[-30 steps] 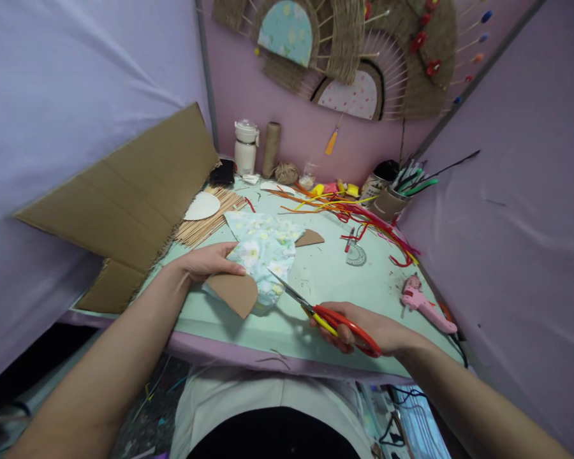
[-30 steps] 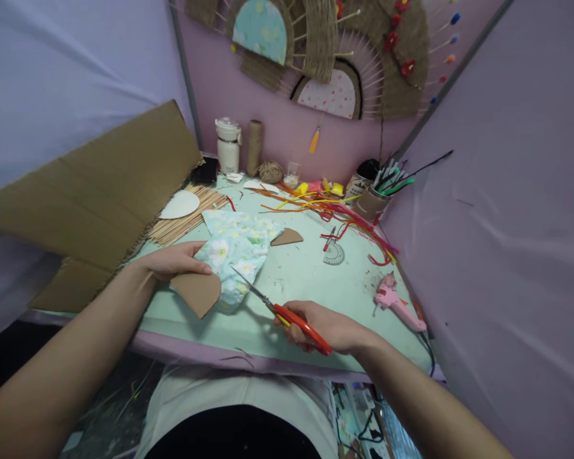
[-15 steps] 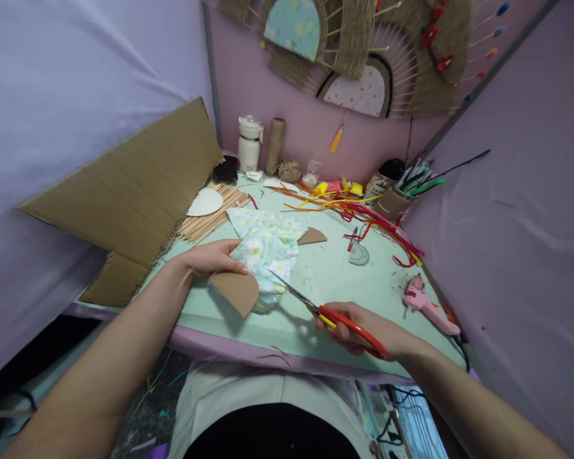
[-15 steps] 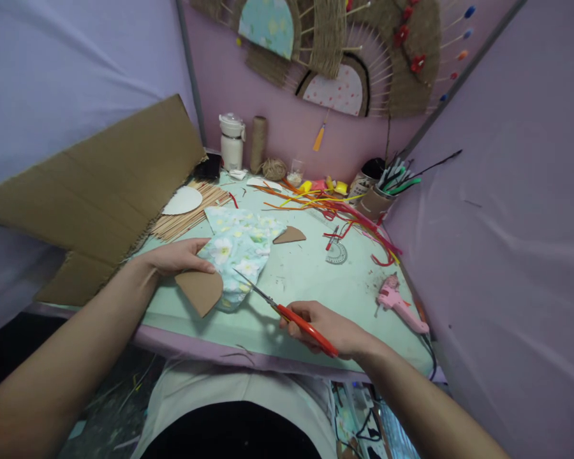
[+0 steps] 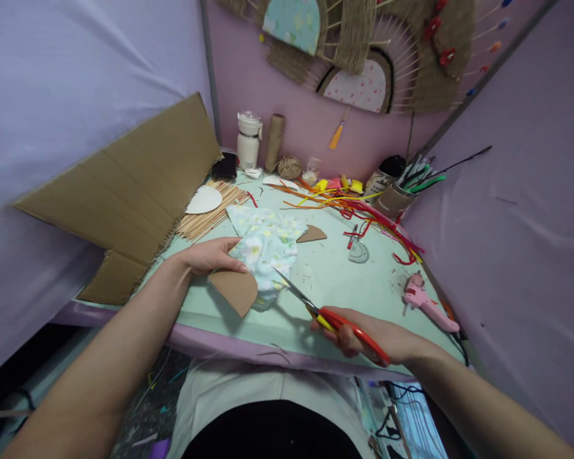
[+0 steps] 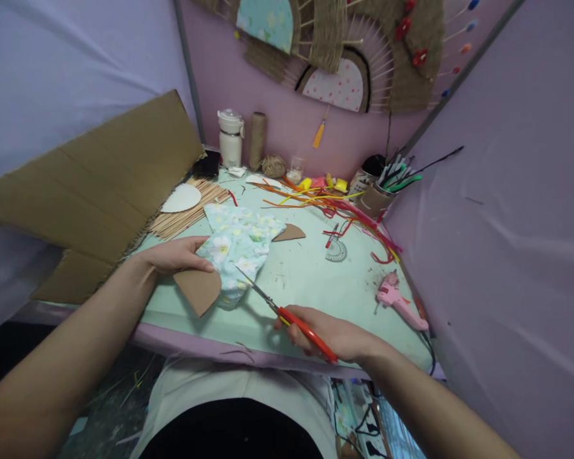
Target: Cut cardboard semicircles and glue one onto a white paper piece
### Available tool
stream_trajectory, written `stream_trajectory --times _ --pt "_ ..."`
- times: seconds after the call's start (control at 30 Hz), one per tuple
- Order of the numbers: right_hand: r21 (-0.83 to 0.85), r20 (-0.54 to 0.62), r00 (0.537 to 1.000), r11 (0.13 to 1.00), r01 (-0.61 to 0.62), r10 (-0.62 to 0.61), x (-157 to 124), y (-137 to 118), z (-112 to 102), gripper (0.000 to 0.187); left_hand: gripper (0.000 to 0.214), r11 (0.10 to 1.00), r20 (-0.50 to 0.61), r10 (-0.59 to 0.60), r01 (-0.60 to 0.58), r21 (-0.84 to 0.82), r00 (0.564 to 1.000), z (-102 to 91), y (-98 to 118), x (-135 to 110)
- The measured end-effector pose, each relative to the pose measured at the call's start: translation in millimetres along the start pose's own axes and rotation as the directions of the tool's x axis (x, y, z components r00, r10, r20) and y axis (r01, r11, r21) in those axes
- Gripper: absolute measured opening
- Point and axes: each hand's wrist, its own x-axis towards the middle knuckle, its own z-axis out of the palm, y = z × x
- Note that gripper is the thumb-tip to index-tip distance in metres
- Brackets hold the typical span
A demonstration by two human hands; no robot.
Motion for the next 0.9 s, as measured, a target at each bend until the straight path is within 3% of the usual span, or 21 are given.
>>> stream_trajectory --times 0.33,0.67,0.9 --pt "-0.116 0.026 0.998 0.992 -0.058 0.062 3.1 -2.9 4.7 0.066 0.063 1.000 -0.005 0.005 -0.005 -0.004 1.000 -0.5 -1.7 0.6" --pt "-0.185 -0.111 0.992 0.980 -0.075 0.055 3.4 -13.7 12.7 0.060 0.057 0.999 -0.045 0.016 -0.017 -0.029 0.999 1.7 0.8 -0.7" --pt "0.003 -0.079 0.986 0.990 -0.144 0.144 -2.1 -10.9 23.4 0.067 0.052 0.995 -0.055 0.025 -0.019 0.102 0.998 -2.6 6.0 -0.4"
